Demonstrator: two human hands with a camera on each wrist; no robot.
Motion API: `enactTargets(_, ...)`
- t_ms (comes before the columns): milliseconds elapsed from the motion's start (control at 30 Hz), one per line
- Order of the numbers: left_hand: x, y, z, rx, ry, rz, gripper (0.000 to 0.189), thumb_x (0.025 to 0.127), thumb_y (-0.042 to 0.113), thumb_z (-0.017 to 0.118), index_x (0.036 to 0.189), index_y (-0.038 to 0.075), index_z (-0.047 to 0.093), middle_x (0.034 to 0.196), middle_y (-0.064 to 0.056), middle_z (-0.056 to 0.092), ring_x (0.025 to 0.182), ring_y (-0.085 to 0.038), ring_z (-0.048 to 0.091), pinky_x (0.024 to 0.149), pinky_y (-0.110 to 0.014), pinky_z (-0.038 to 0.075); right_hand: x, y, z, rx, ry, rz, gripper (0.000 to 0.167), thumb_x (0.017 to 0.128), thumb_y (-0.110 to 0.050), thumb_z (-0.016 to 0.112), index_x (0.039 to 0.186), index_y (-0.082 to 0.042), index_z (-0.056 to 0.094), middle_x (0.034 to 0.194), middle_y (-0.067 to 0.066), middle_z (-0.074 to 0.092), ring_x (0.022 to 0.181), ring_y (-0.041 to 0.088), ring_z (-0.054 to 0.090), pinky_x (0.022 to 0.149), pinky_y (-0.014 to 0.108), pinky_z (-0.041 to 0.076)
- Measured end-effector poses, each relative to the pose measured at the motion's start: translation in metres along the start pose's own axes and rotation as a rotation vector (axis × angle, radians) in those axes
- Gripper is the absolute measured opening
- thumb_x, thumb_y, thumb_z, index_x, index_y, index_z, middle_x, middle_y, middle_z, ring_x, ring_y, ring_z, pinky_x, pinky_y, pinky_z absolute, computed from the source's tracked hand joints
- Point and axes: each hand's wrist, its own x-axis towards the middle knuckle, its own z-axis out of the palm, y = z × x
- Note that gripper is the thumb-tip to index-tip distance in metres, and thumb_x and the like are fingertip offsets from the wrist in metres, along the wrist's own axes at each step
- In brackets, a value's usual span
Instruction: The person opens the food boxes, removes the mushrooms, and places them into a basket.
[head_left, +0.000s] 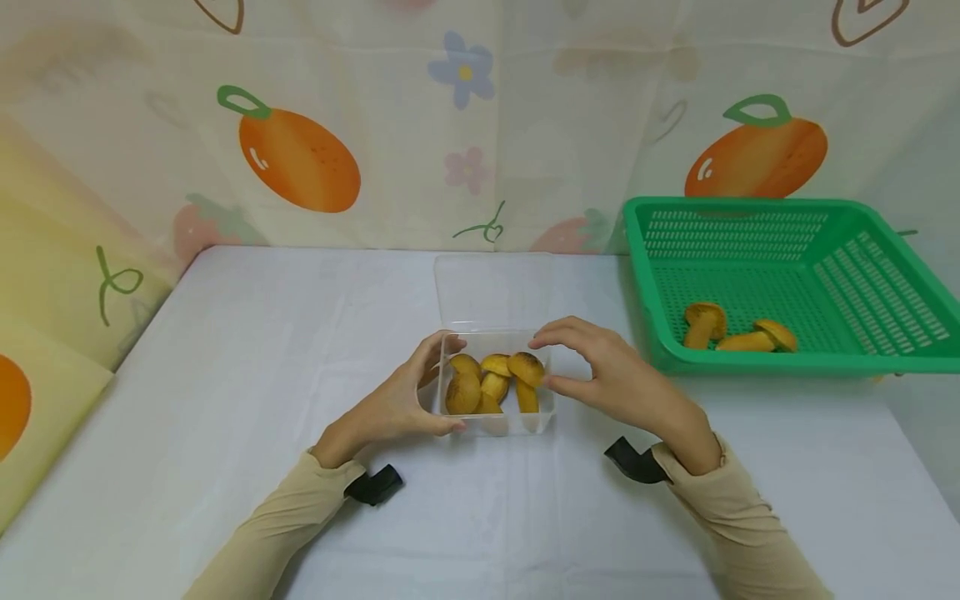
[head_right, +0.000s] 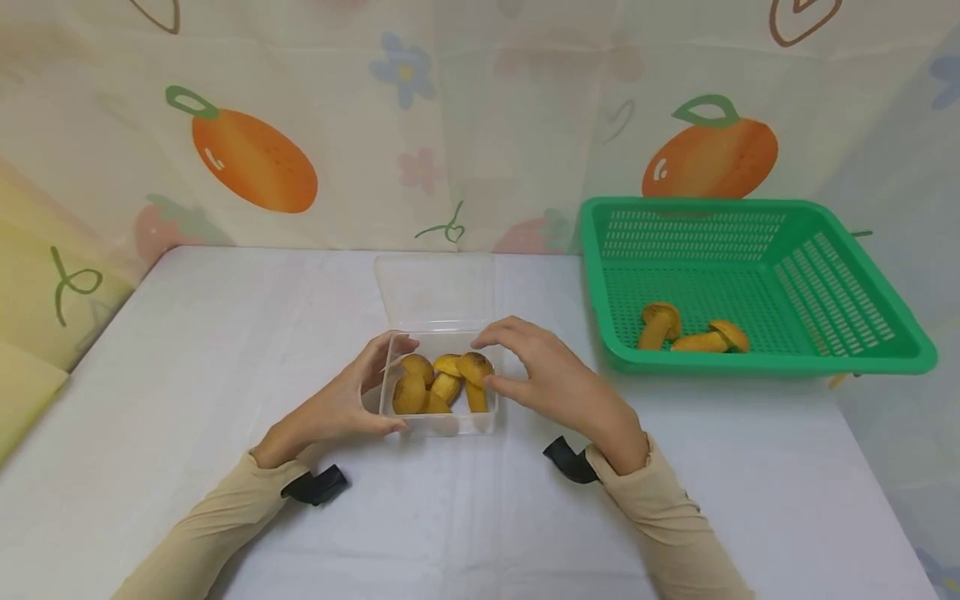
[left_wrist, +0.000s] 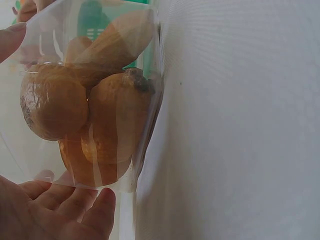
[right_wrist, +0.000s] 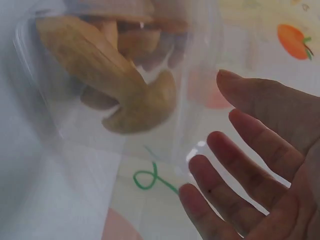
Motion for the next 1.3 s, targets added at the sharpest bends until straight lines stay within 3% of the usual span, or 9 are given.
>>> enactTargets(367,0.001,-0.002,0.0,-0.006,-0.002,0.004,0.1,0.074,0.012,0.086,0.15,0.01,0.022,0.152,-0.016,0.035,0.146,-0.031,0.033,0.122,-0.058,0.024,0.006,-0.01,0.023,-0.122,-0.091,0.059,0.037,0.087,-0.011,0.076,0.121,-0.003,0.066,0.128,0.006,0.062,0.119,0.024,0.058,0.102,0.041,0.051)
enactTargets(633,0.002,-0.002,0.001,-0.005,-0.004,0.014,0.1,0.075,0.011,0.086,0.151,0.008,0.021,0.152,-0.017,0.034,0.147,-0.032,0.032,0.122,-0.058,0.024,0.005,-0.012,0.034,-0.157,-0.043,0.091,0.034,0.086,-0.007,0.075,0.119,-0.002,0.067,0.133,0.014,0.061,0.129,0.034,0.052,0.111,0.052,0.042)
enactTargets(733,0.001,-0.002,0.001,-0.008,-0.004,0.012,0.1,0.074,0.011,0.085,0.151,0.007,0.021,0.153,-0.017,0.034,0.147,-0.033,0.032,0.122,-0.058,0.024,0.006,-0.012,0.036,-0.142,-0.017,0.087,0.033,0.084,-0.004,0.076,0.116,-0.002,0.068,0.127,0.013,0.064,0.127,0.034,0.054,0.112,0.055,0.04)
enactTargets(933,0.001,-0.002,0.001,-0.008,0.001,0.019,0.101,0.074,0.01,0.085,0.151,0.007,0.02,0.152,-0.018,0.035,0.146,-0.033,0.032,0.122,-0.058,0.024,0.009,-0.014,0.037,-0.1,0.008,0.125,0.034,0.08,-0.003,0.08,0.112,-0.007,0.069,0.12,0.006,0.069,0.124,0.028,0.057,0.117,0.066,0.024)
enactTargets(1167,0.0,-0.003,0.001,-0.009,-0.002,0.028,0.101,0.074,0.009,0.085,0.151,0.011,0.02,0.153,-0.017,0.035,0.146,-0.033,0.032,0.121,-0.058,0.025,0.009,-0.014,0.036,-0.045,-0.013,0.102,0.038,0.081,0.002,0.077,0.118,-0.003,0.067,0.123,0.009,0.066,0.117,0.027,0.06,0.103,0.045,0.051)
enactTargets(1300,0.001,-0.003,0.002,-0.007,-0.005,0.023,0.101,0.075,0.01,0.085,0.152,0.011,0.019,0.154,-0.018,0.034,0.147,-0.033,0.031,0.122,-0.058,0.024,0.009,-0.014,0.035,-0.077,-0.015,0.091,0.036,0.082,0.003,0.074,0.118,-0.002,0.068,0.122,0.009,0.068,0.116,0.028,0.061,0.106,0.048,0.047)
